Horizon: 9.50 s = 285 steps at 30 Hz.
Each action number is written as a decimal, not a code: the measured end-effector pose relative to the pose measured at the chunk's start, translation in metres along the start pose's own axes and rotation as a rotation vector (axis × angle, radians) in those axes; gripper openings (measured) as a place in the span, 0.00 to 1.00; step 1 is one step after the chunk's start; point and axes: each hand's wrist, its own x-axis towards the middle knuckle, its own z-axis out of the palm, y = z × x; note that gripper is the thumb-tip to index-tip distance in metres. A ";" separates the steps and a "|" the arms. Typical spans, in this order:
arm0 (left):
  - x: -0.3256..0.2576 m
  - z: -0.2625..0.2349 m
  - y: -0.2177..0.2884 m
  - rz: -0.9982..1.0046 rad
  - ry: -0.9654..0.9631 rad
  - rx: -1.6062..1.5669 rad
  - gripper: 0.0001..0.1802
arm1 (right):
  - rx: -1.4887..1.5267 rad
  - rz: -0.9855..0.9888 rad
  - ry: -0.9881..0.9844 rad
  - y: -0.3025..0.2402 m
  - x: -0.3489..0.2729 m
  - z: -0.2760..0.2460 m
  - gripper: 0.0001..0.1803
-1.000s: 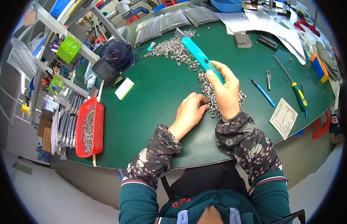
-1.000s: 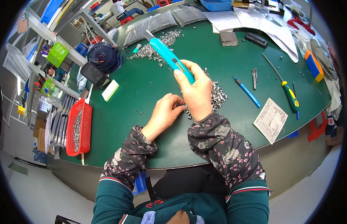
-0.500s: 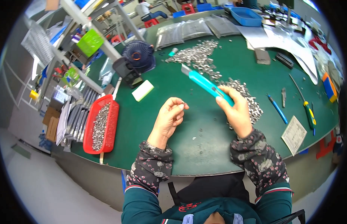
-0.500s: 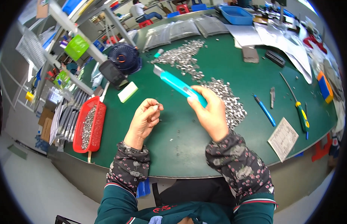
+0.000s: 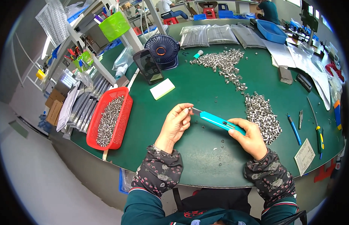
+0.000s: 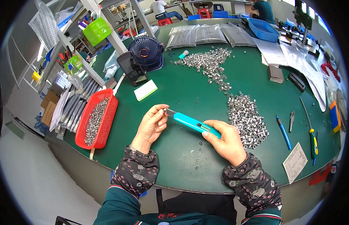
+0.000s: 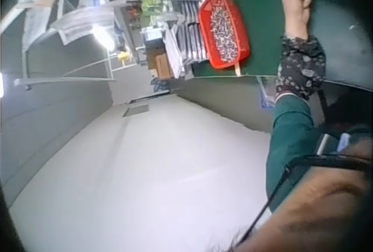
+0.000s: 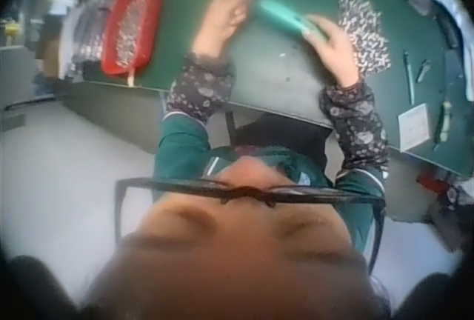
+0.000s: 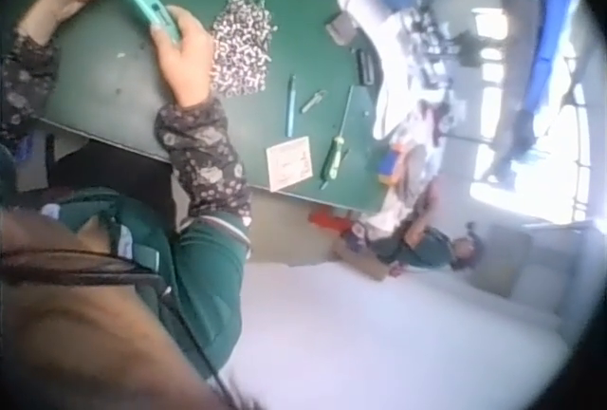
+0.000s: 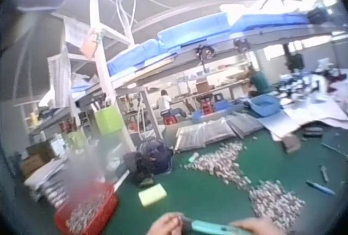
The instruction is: The person is manually cleaning or deburring small metal hardware components using a utility knife at an industrial workbench.
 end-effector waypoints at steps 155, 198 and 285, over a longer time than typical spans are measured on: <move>-0.001 -0.005 0.000 -0.031 0.047 -0.047 0.09 | -0.167 -0.183 0.157 0.003 -0.003 0.007 0.13; -0.002 0.001 -0.001 0.010 0.079 0.134 0.09 | -0.044 -0.072 0.069 0.004 -0.004 0.005 0.14; 0.001 -0.003 0.000 -0.002 -0.088 -0.055 0.06 | -0.095 -0.025 -0.019 -0.005 -0.005 0.004 0.16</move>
